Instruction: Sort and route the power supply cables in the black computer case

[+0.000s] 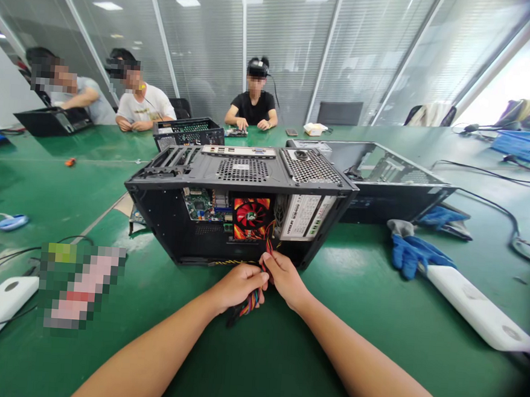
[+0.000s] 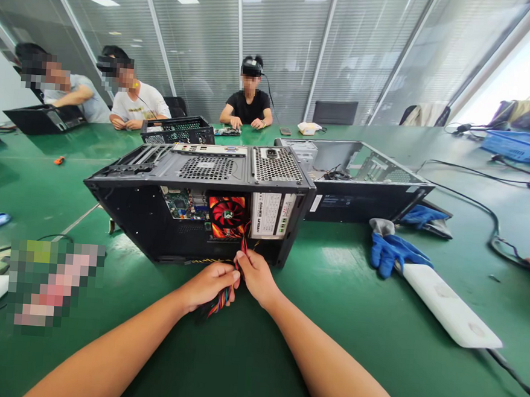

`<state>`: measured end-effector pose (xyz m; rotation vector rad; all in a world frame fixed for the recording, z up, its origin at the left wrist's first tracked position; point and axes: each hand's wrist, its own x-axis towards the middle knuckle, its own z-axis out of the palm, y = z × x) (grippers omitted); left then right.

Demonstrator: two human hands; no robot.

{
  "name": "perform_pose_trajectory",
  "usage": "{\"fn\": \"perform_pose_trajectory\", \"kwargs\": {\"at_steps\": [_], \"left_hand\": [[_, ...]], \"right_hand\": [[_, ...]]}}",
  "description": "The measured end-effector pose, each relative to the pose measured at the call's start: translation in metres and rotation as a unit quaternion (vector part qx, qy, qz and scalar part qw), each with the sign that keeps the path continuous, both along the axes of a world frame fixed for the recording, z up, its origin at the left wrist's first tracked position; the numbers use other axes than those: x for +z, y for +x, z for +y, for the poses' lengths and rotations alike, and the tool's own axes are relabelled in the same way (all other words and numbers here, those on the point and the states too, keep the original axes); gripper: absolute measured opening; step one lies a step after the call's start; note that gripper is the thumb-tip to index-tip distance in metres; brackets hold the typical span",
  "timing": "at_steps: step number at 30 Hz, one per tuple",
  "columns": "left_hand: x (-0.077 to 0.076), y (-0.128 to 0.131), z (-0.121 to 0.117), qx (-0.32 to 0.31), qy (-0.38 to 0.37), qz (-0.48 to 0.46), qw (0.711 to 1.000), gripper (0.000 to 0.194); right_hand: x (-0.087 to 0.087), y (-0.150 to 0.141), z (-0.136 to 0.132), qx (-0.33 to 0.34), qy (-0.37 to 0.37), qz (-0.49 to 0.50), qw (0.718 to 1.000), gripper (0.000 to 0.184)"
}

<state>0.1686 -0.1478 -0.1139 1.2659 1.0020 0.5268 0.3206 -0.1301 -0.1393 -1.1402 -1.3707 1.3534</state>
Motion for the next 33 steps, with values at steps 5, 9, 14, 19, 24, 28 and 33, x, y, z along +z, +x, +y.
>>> {"fn": "perform_pose_trajectory", "kwargs": {"at_steps": [5,9,14,19,24,28,33], "left_hand": [[0.0025,0.0011,-0.0008,0.004,-0.005,0.000,1.000,0.049],[0.0028,0.0026,-0.0014,0.015,-0.003,0.004,1.000,0.048],[-0.0003,0.0032,-0.0020,0.024,0.016,0.012,1.000,0.045],[0.0011,0.0035,-0.0029,0.017,0.021,0.021,0.999,0.045],[0.0035,0.0034,-0.0028,0.010,0.018,0.018,1.000,0.045],[0.0020,0.0026,-0.0018,0.008,0.018,0.017,1.000,0.045],[-0.0011,0.0041,-0.0024,0.017,0.030,0.016,0.999,0.041]], "right_hand": [[0.0015,0.0001,-0.0003,-0.003,0.004,-0.003,1.000,0.042],[0.0042,-0.0003,-0.0010,-0.007,0.002,0.000,1.000,0.043],[0.0070,-0.0006,-0.0016,-0.007,0.001,0.004,1.000,0.043],[0.0064,-0.0013,-0.0011,-0.006,0.000,0.007,1.000,0.042],[0.0058,-0.0010,-0.0010,-0.010,0.003,0.001,1.000,0.043],[0.0040,-0.0007,-0.0010,-0.011,0.005,-0.003,1.000,0.042],[0.0050,-0.0014,-0.0014,-0.016,0.000,-0.003,1.000,0.040]]}}
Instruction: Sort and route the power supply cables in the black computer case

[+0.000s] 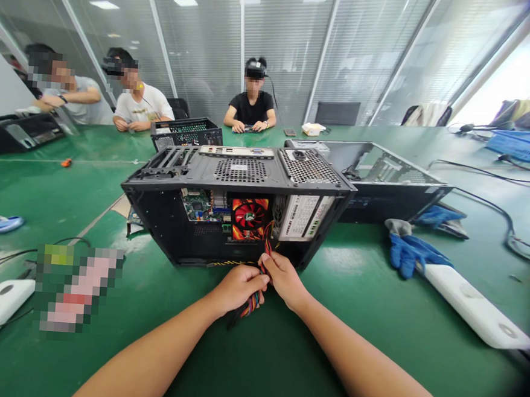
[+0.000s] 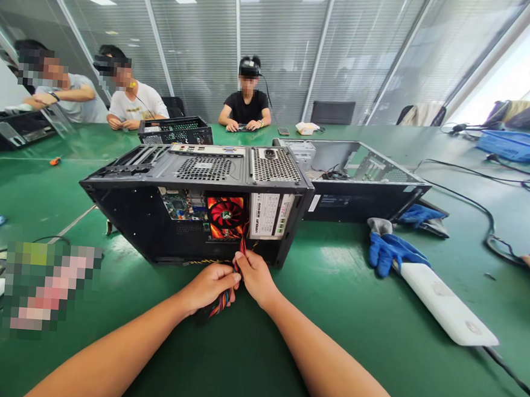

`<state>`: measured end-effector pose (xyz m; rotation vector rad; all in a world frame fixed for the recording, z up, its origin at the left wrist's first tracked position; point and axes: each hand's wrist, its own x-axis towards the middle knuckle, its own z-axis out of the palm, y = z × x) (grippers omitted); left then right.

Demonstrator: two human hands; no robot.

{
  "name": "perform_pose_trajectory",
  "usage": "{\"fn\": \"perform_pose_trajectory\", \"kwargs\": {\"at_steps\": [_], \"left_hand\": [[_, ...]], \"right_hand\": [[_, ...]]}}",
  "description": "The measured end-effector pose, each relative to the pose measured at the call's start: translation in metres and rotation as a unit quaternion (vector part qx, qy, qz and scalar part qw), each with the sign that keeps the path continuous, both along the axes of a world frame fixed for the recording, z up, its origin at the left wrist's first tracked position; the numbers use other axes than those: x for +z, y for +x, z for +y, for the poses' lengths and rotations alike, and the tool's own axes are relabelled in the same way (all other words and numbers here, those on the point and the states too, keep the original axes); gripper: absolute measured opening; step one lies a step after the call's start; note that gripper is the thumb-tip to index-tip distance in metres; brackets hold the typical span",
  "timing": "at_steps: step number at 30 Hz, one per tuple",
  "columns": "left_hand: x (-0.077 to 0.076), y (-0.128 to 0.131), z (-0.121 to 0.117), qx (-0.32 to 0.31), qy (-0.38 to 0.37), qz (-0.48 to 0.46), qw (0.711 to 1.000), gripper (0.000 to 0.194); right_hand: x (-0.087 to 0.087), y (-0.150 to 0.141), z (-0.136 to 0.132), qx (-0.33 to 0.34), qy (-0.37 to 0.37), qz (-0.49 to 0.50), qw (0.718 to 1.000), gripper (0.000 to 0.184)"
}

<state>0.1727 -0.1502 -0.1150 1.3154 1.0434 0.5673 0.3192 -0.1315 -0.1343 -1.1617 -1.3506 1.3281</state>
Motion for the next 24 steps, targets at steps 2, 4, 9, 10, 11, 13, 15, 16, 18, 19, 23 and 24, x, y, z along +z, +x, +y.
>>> {"fn": "perform_pose_trajectory", "kwargs": {"at_steps": [2,4,9,10,11,13,15,16,18,19,23,24], "left_hand": [[-0.001,0.001,0.000,0.012,0.017,0.010,1.000,0.039],[-0.003,0.002,0.000,0.022,0.034,0.023,0.999,0.037],[-0.003,0.003,-0.001,0.021,0.025,0.024,0.999,0.038],[-0.003,0.003,-0.002,0.017,0.018,0.017,1.000,0.039],[-0.002,0.003,-0.003,0.013,0.012,0.007,1.000,0.040],[-0.001,0.002,-0.004,0.004,0.000,-0.018,1.000,0.044],[0.001,0.001,-0.004,-0.003,-0.014,-0.043,0.999,0.049],[0.003,0.000,-0.004,-0.006,-0.023,-0.058,0.998,0.051],[0.005,-0.003,-0.003,-0.012,-0.044,-0.087,0.995,0.052],[0.007,-0.004,-0.003,-0.016,-0.055,-0.100,0.993,0.051],[0.011,-0.007,0.000,-0.033,-0.066,-0.112,0.991,0.049],[0.011,-0.007,0.000,-0.031,-0.063,-0.104,0.992,0.050]], "right_hand": [[0.001,0.000,0.000,-0.005,0.007,-0.003,1.000,0.041],[0.002,0.000,0.000,-0.008,0.009,-0.005,1.000,0.042],[0.000,0.001,0.000,-0.008,0.003,-0.002,1.000,0.043],[0.000,0.001,0.000,-0.003,0.001,0.002,1.000,0.043],[0.000,0.001,0.000,0.002,-0.001,0.008,1.000,0.043],[0.000,0.001,-0.001,0.014,-0.006,0.018,1.000,0.044],[0.002,0.000,-0.003,0.021,-0.007,0.023,0.999,0.045],[0.002,0.000,-0.003,0.022,-0.007,0.024,0.999,0.046],[0.003,-0.001,-0.004,0.025,-0.003,0.024,0.999,0.047],[0.003,-0.001,-0.004,0.025,-0.001,0.023,0.999,0.047],[-0.001,0.000,-0.002,0.016,0.004,0.022,1.000,0.047],[-0.002,0.000,-0.002,0.011,0.006,0.022,1.000,0.047]]}}
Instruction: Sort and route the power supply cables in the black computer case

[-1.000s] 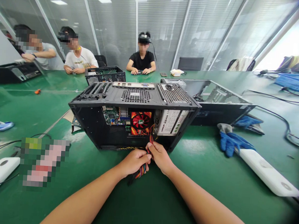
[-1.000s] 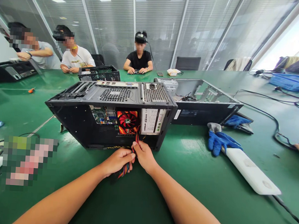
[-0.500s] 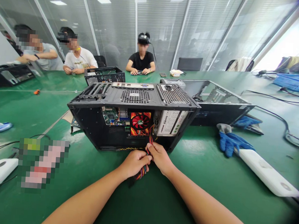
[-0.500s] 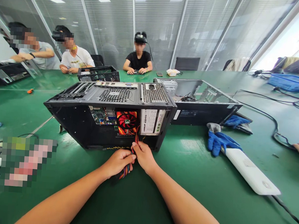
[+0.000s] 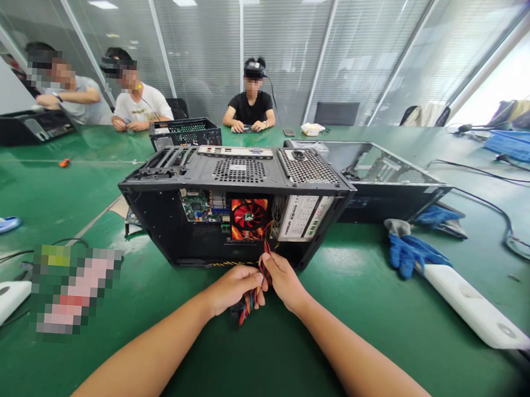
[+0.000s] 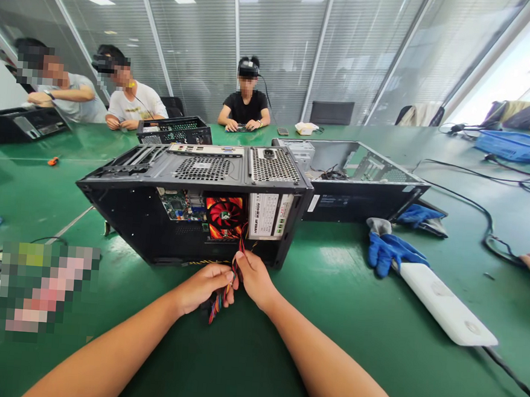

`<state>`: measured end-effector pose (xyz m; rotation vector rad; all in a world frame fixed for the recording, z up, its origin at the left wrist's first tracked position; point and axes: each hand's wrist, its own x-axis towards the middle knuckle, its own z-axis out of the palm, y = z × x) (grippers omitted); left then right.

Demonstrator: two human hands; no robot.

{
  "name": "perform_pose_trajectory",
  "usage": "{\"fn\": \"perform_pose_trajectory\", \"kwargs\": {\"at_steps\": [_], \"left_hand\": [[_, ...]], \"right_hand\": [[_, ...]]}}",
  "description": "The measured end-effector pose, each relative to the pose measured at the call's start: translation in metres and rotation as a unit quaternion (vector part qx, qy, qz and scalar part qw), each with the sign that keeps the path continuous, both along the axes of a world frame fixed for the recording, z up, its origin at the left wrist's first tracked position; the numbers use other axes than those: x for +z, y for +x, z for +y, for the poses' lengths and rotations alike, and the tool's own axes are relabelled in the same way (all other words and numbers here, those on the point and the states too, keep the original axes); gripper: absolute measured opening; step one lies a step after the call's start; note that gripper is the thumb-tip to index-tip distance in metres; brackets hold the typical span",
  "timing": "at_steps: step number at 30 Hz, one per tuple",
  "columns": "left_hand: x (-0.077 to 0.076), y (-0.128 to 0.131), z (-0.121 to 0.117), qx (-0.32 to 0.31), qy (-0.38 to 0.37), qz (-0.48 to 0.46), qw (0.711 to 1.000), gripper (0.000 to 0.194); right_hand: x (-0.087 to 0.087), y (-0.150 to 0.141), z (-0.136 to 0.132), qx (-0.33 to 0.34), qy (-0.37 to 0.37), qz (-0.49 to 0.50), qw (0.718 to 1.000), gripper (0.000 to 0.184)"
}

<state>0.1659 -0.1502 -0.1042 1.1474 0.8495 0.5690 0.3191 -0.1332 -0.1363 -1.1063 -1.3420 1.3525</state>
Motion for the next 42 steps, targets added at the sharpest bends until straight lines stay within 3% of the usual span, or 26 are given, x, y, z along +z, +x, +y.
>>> {"fn": "perform_pose_trajectory", "kwargs": {"at_steps": [5,12,22,31,42], "left_hand": [[0.000,0.002,0.000,0.032,0.006,0.052,0.998,0.051],[0.001,0.005,0.000,0.052,-0.011,0.050,0.997,0.052],[0.000,-0.006,0.004,-0.008,-0.030,-0.037,0.999,0.048],[0.000,-0.007,0.010,-0.011,-0.078,-0.007,0.997,0.049],[0.002,-0.008,0.017,-0.029,-0.083,-0.007,0.996,0.049]], "right_hand": [[-0.002,0.001,0.002,-0.008,-0.005,0.000,1.000,0.046],[0.004,0.002,0.001,-0.004,-0.024,0.022,0.999,0.043],[0.012,0.000,-0.002,0.049,-0.075,0.122,0.989,0.046],[0.015,0.000,-0.002,0.037,-0.093,0.144,0.984,0.046],[0.009,-0.002,0.000,0.059,-0.108,0.161,0.979,0.044]]}}
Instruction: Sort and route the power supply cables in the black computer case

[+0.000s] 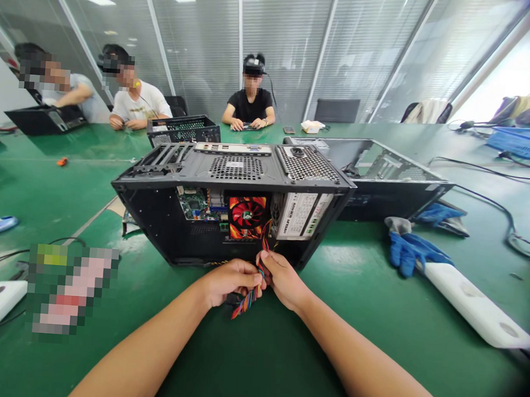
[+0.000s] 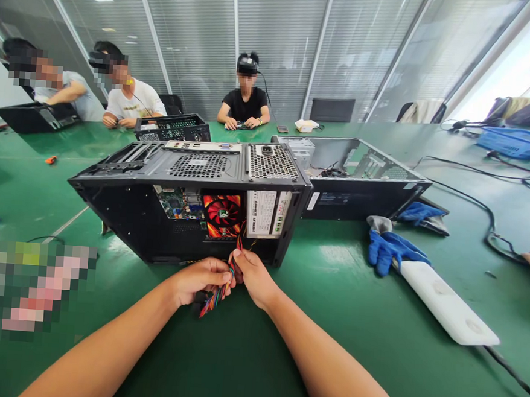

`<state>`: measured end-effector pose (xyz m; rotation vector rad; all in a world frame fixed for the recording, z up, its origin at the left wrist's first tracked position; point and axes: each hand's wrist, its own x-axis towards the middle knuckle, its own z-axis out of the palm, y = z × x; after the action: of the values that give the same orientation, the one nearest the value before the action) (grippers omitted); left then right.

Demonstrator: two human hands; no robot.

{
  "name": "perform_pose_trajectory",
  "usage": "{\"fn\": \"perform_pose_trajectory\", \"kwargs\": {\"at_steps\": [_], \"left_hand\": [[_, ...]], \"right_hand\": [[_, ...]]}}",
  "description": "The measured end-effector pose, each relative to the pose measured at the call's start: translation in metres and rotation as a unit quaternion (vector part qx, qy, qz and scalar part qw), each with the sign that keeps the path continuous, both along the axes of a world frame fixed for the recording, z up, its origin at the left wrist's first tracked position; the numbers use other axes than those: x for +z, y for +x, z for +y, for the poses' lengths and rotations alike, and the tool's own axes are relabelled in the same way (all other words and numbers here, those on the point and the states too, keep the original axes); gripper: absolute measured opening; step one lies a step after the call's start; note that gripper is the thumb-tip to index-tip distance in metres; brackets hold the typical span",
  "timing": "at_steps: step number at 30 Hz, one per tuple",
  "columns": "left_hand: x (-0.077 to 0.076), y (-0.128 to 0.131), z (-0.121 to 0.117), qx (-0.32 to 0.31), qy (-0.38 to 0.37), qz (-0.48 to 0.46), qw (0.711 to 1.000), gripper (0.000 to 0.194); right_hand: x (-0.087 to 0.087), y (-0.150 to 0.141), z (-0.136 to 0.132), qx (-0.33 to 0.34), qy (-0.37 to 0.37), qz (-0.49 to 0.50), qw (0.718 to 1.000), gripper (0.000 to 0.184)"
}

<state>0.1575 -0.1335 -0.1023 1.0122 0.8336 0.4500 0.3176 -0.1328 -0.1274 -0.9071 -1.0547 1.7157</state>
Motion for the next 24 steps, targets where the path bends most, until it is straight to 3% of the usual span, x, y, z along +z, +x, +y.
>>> {"fn": "perform_pose_trajectory", "kwargs": {"at_steps": [12,24], "left_hand": [[-0.004,0.003,0.001,-0.004,0.005,-0.001,1.000,0.053],[0.005,0.005,-0.011,0.019,-0.003,-0.005,1.000,0.052]], "right_hand": [[0.003,-0.001,-0.002,0.000,0.001,-0.008,1.000,0.046],[0.005,0.001,-0.001,-0.011,0.013,-0.032,0.999,0.043]]}}
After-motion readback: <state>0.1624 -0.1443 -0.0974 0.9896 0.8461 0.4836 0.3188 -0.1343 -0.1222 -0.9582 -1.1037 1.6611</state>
